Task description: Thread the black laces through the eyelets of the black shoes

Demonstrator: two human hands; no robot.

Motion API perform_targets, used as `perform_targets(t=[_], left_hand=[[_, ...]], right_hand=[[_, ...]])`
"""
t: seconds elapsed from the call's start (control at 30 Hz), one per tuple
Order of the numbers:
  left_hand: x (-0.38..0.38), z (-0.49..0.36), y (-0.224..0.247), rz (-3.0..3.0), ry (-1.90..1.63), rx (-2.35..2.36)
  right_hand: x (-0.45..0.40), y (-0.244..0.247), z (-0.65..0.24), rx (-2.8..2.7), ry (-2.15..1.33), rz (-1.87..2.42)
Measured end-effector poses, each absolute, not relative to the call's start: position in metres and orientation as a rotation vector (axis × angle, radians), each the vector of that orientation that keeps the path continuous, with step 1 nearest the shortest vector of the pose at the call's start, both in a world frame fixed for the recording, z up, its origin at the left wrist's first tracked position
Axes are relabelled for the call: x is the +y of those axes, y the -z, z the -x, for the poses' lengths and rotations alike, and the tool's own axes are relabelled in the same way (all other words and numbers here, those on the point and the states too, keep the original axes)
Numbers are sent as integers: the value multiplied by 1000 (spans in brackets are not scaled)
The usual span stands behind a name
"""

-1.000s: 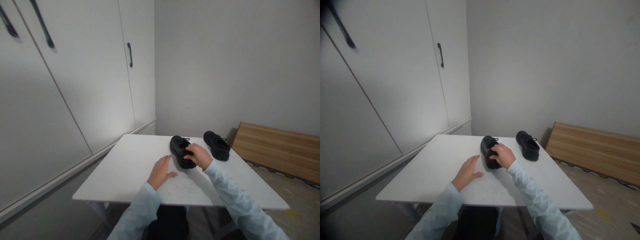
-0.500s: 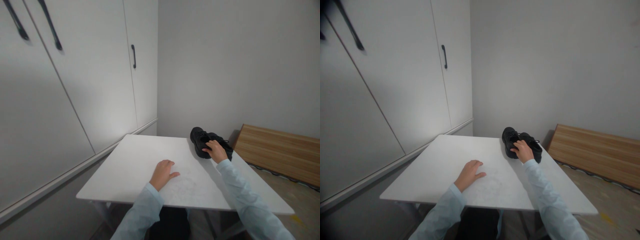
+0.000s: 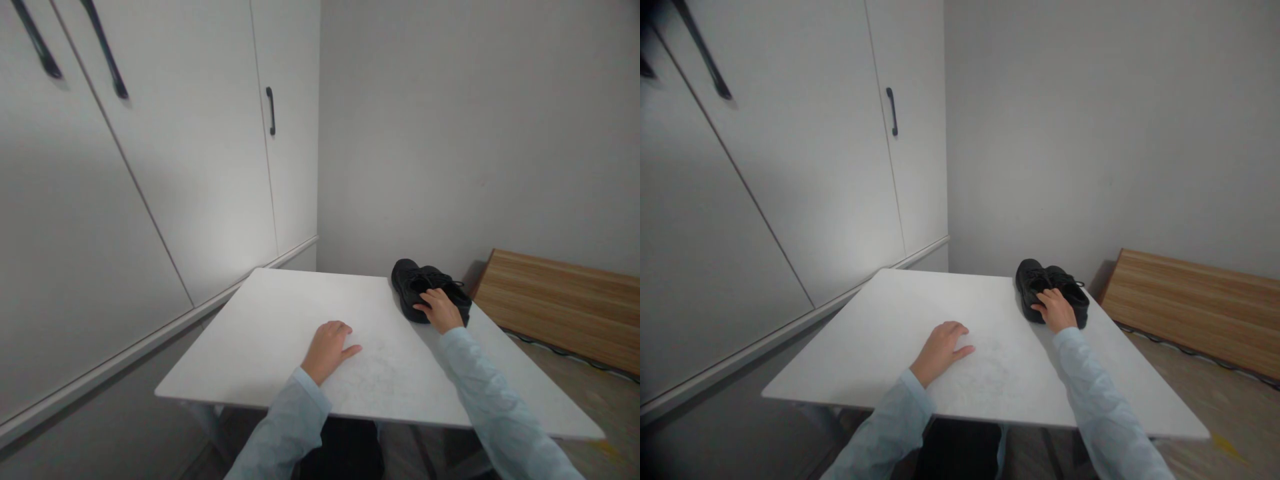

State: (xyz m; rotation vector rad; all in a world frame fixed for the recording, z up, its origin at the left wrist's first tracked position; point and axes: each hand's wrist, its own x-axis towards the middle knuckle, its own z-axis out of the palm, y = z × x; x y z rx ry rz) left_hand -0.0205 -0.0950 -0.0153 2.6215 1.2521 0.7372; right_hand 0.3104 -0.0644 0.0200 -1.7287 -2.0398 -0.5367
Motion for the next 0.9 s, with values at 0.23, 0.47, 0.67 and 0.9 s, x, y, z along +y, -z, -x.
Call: perform_targets(t=[0.23, 0.47, 0.67, 0.9], left_hand=[[-96, 20, 16, -2624, -743, 1255], [-96, 21, 15, -2619, -729, 1257], [-96, 20, 15, -2615, -732, 1255], [-95, 20, 14, -2645, -699, 1273]], right_hand=[[-61, -10, -318, -1987, 490, 1748], [-46, -13, -329, -1994, 411, 1860], [-53, -32, -312, -2098, 473, 1959], [-80, -67, -250, -1937, 683, 1994]])
